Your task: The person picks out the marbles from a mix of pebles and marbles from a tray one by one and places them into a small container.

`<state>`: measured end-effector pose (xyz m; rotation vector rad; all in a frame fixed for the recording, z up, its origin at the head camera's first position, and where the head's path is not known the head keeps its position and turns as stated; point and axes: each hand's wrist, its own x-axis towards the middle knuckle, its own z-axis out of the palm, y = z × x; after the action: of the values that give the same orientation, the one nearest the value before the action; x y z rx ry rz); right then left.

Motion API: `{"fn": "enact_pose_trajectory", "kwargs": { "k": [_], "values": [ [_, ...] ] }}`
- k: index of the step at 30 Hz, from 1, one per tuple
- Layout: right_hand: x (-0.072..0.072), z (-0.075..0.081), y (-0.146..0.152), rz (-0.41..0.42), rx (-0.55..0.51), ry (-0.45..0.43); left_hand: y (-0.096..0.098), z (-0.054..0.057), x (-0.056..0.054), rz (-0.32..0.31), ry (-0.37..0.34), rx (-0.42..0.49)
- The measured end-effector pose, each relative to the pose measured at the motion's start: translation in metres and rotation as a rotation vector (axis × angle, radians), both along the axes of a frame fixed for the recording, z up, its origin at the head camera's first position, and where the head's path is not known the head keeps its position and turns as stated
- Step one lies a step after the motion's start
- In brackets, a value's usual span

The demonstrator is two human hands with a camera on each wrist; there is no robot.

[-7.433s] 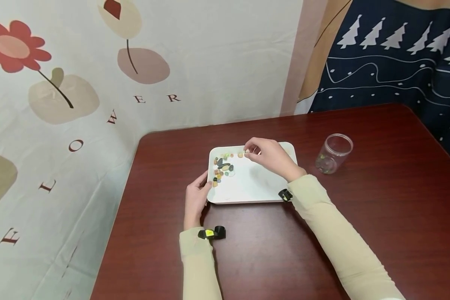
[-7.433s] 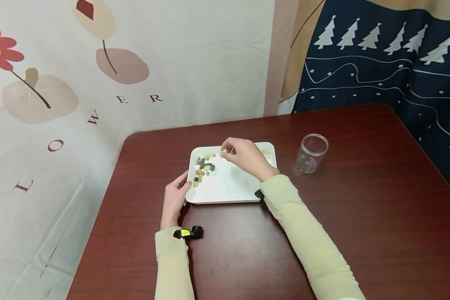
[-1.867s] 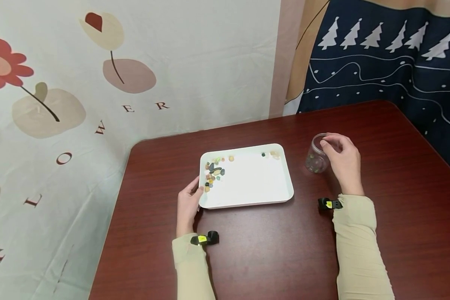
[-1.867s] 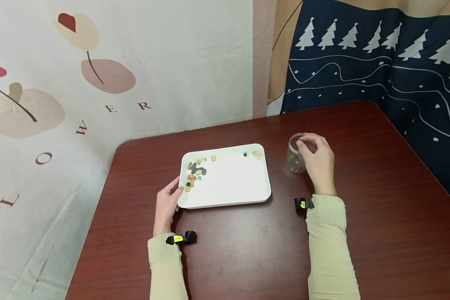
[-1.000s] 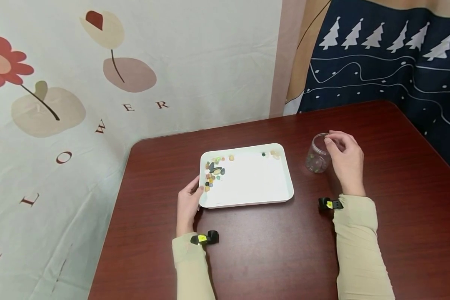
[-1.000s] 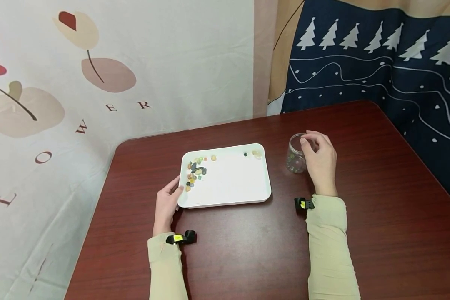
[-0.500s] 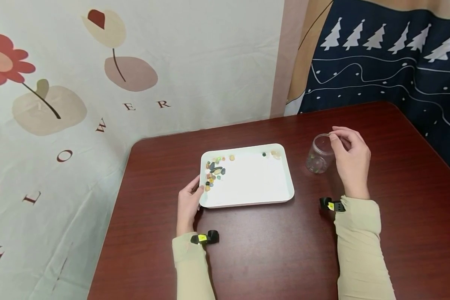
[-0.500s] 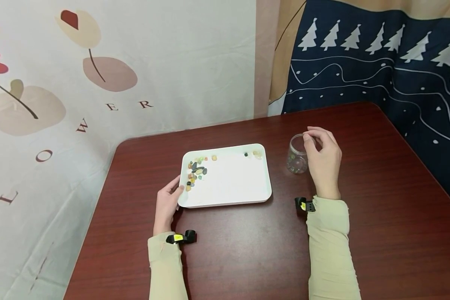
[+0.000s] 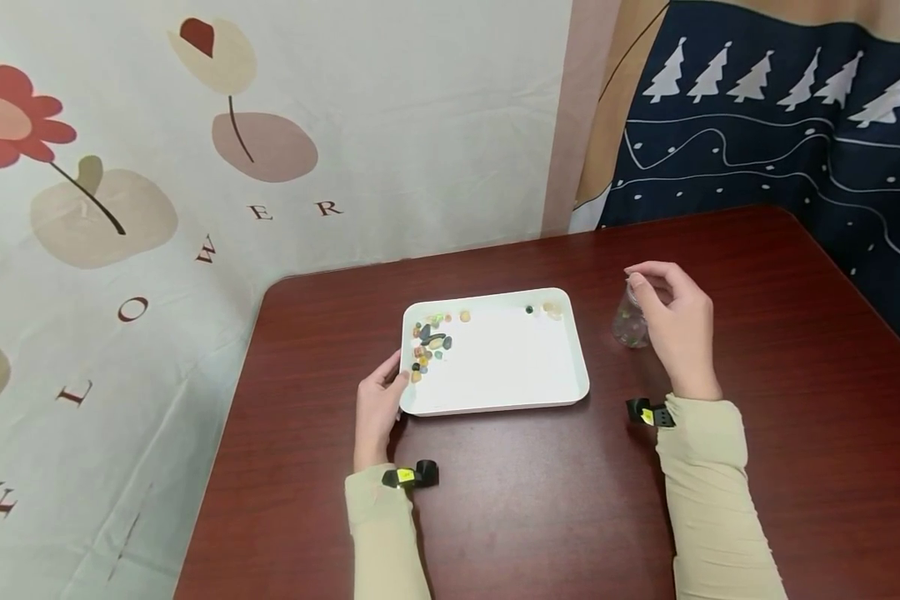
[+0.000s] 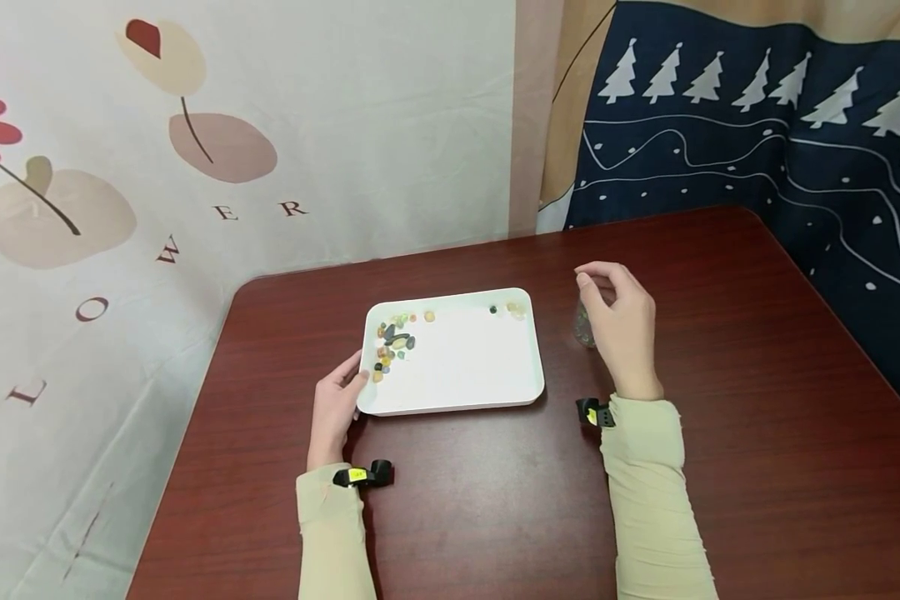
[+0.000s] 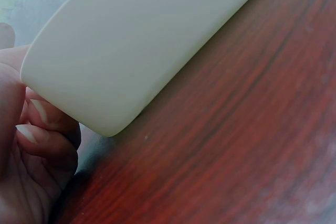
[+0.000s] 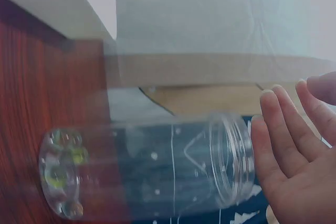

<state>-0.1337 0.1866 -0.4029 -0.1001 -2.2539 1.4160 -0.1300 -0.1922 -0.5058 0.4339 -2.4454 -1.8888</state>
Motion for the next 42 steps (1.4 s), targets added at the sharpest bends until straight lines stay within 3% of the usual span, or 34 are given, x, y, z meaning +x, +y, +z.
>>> {"fn": "enact_pose_trajectory", "kwargs": {
  "k": [7, 14, 17, 20, 28, 42],
  "values": [
    [-0.003, -0.003, -0.018, 0.085, 0.080, -0.011, -0.001, 0.003, 0.001, -0.008, -0.012, -0.009],
    [-0.004, -0.007, -0.038, 0.177, 0.115, -0.013, 0.006, 0.028, 0.010, -0.021, -0.009, -0.014],
    [-0.004, -0.008, -0.046, 0.209, 0.136, -0.024, 0.008, 0.033, 0.012, -0.022, -0.005, -0.022],
    [-0.005, -0.010, -0.054, 0.249, 0.150, -0.034, 0.006, 0.028, 0.010, -0.019, -0.016, -0.019],
    [-0.007, -0.016, -0.075, 0.338, 0.175, -0.082, -0.003, 0.001, 0.001, -0.003, -0.007, -0.046],
    [-0.024, -0.013, -0.104, 0.466, 0.328, -0.079, -0.003, 0.001, 0.000, 0.001, 0.004, -0.021]
  ]
}}
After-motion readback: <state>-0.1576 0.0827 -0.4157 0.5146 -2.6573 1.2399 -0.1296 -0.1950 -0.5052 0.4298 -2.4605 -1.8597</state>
